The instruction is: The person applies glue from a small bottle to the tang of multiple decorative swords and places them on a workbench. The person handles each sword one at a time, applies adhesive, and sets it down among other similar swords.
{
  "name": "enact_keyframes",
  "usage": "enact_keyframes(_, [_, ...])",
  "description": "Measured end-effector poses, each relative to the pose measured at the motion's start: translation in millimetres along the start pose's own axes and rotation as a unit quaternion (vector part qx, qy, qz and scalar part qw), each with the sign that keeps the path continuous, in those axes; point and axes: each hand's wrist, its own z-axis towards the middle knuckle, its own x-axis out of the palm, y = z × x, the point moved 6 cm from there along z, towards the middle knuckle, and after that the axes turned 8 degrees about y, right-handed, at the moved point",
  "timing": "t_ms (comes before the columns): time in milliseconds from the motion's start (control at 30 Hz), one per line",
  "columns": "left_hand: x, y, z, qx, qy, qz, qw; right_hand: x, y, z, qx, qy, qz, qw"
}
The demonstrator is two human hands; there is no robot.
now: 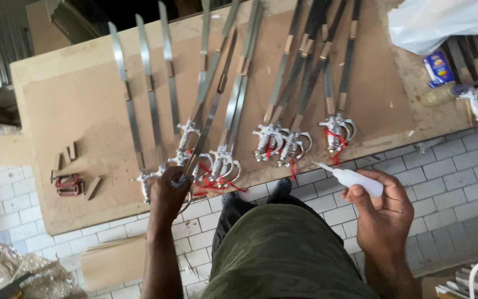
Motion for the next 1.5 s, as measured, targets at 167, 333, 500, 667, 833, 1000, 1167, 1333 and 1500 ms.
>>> enact_keyframes(167, [-79.7,-53.5,-54.0,0.097,0.003,-0.018,0.995,76.3,19.5,-19.8,-0.038,0.104,0.028,0.993])
enact_keyframes(333, [-137.8,-80.4,-99.1,0.103,0.044,-0.013,0.994,143.9,41.5,-48.0,-0.055,0.196,0.033,0.978])
enact_keyframes(500, [-168.6,-109.0,-137.8,0.258,0.066,0.044,0.963,189.5,79.4,-82.1,-0.130,0.266,-0.091,0.951])
enact_keyframes(667, [-176.8,-113.6,-162.0,0.336,0.101,0.064,0.934,214.8,103.6,-103.9,-0.190,0.289,-0.225,0.911])
enact_keyframes(833, [-177.7,-112.5,-169.9,0.396,0.136,0.061,0.906,229.3,113.0,-116.4,-0.179,0.312,-0.300,0.884])
enact_keyframes(1000, [-173.5,-111.2,-175.9,0.423,0.159,0.080,0.888,244.9,117.8,-135.6,-0.216,0.281,-0.378,0.855])
enact_keyframes(1167, [-175.7,-109.5,-181.8,0.440,0.142,0.101,0.881,249.8,137.0,-147.3,-0.242,0.245,-0.449,0.824])
enact_keyframes(1333, [-177.5,-105.1,-187.8,0.436,0.129,0.087,0.887,235.0,146.3,-149.2,-0.227,0.229,-0.514,0.795])
enact_keyframes(1500, [-174.8,-99.0,-183.7,0.396,0.130,0.063,0.907,213.7,144.4,-147.3,-0.241,0.203,-0.508,0.802])
